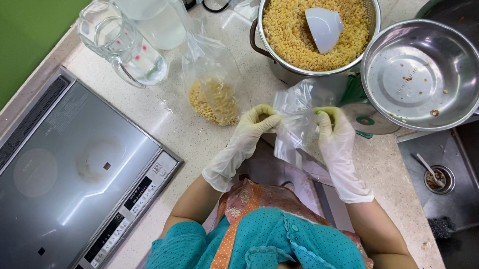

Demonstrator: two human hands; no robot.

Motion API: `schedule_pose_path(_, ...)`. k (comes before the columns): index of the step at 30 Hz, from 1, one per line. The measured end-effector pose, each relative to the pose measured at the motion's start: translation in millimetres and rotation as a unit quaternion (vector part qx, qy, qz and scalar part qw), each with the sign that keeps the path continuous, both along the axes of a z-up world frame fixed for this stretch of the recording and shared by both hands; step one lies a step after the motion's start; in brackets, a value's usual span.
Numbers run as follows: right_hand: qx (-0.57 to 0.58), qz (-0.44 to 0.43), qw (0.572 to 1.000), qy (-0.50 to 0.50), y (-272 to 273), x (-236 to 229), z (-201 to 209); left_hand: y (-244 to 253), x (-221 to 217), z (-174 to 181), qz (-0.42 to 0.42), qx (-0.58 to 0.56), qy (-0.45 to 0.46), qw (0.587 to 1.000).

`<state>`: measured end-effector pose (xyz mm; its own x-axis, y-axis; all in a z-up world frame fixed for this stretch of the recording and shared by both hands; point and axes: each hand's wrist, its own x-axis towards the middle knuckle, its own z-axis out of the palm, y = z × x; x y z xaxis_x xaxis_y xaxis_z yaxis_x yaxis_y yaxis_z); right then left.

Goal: The person scoops beans from a pot into small plastic bags, weighs the bags on a scale, and twists the tops of the bags to seal them.

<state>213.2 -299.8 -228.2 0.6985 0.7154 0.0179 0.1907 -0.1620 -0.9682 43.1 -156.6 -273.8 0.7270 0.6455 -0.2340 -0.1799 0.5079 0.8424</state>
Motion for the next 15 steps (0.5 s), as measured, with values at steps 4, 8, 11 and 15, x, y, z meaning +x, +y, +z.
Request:
schedule_pose_path(4,-0.076,0.042,0.995,-0.051,-2,-16,15,-10,15,4,0.013,-0.006,-0.016,1.000)
schedule_pose_path(8,0.012,0.069,0.945,0.319,6,-13,2,-17,25,-5,0.017,-0.015,0.001,1.000)
schedule_pose_path(11,0.114,-0.036,0.776,0.619,2,20,-18,3,16,-13,0.088,0.091,-0.021,0.992)
schedule_pose_path(15,0.300,-0.024,0.685,0.663,-19,49,-52,32,-4,-2,0.168,0.279,0.149,0.934)
